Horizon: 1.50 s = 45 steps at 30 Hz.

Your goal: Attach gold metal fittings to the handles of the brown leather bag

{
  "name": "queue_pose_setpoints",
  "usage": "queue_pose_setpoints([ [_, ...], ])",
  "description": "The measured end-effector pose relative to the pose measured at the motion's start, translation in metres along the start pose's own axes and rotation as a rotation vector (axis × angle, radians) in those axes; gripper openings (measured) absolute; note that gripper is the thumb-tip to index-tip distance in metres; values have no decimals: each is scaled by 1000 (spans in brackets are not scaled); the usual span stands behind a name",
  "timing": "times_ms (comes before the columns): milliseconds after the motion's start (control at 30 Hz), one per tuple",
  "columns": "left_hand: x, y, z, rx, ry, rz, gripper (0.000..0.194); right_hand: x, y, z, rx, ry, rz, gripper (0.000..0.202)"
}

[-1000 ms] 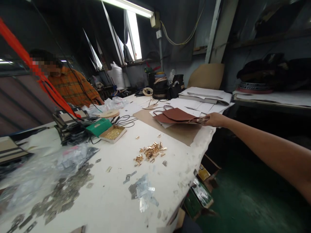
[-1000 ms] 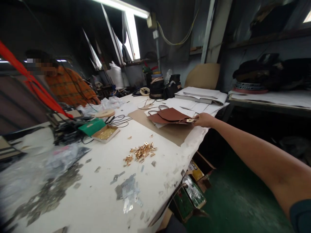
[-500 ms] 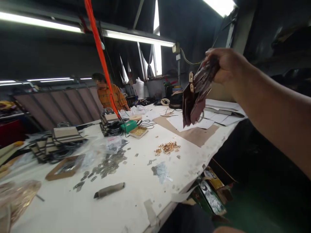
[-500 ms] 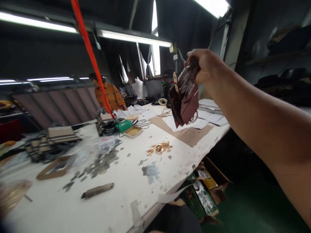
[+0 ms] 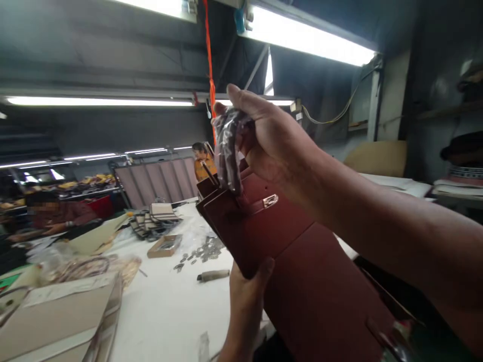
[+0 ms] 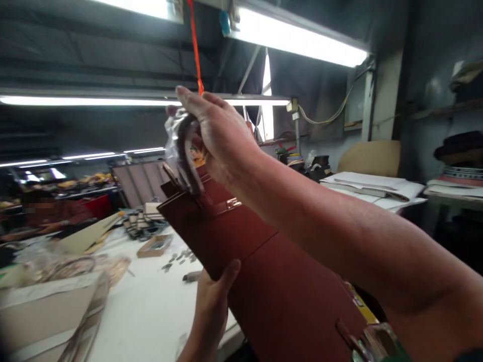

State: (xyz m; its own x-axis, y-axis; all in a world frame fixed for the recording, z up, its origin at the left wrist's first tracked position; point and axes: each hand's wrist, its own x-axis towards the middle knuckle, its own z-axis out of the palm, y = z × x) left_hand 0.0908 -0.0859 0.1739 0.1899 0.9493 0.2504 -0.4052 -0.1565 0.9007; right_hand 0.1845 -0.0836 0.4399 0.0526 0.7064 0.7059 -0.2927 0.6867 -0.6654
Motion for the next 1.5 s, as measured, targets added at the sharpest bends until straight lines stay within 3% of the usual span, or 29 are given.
queue_pose_setpoints([
  [67,-11,0,-16,-131,113,-79,72,-22,6,18,88,-86,32,12],
  [167,-28,4,-50,-178,235,-53,69,-35,14,20,48,-276,142,34],
  [267,-40,4,-94,-107,307,-36,68,-39,33,-5,-177,-405,199,68],
  [367,-45,-13,-140,-32,406,-62,62,-71,79,-48,-432,-292,140,73],
  [433,-44,-36,-166,4,463,-119,56,-124,127,-79,-628,-171,149,53],
  [500,-40,-64,-185,74,500,-181,48,-200,184,-106,-803,-84,232,44],
  [633,-25,-105,-203,240,515,-288,39,-352,284,-139,-965,-121,454,69],
  [733,-13,-112,-203,319,489,-300,42,-405,312,-151,-1043,-128,411,82],
  [833,-10,-118,-193,390,499,-301,38,-397,306,-163,-1030,-136,358,73],
  [967,-19,-138,-177,419,564,-340,44,-349,289,-184,-1078,-94,363,27],
  [1067,-23,-150,-178,574,583,-296,57,-315,287,-207,-1129,-104,415,32],
  [1167,-20,-150,-195,780,559,-243,74,-281,296,-246,-1218,33,491,32],
  [1267,-9,-142,-217,1036,435,-210,86,-244,311,-299,-1335,159,582,32],
  [1333,3,-137,-225,1244,372,-104,93,-221,323,-337,-1391,206,633,30],
  [1433,25,-136,-224,1414,324,154,89,-195,343,-382,-1472,231,724,33],
  [1500,40,-139,-218,1436,284,259,79,-183,356,-401,-1519,207,799,35],
])
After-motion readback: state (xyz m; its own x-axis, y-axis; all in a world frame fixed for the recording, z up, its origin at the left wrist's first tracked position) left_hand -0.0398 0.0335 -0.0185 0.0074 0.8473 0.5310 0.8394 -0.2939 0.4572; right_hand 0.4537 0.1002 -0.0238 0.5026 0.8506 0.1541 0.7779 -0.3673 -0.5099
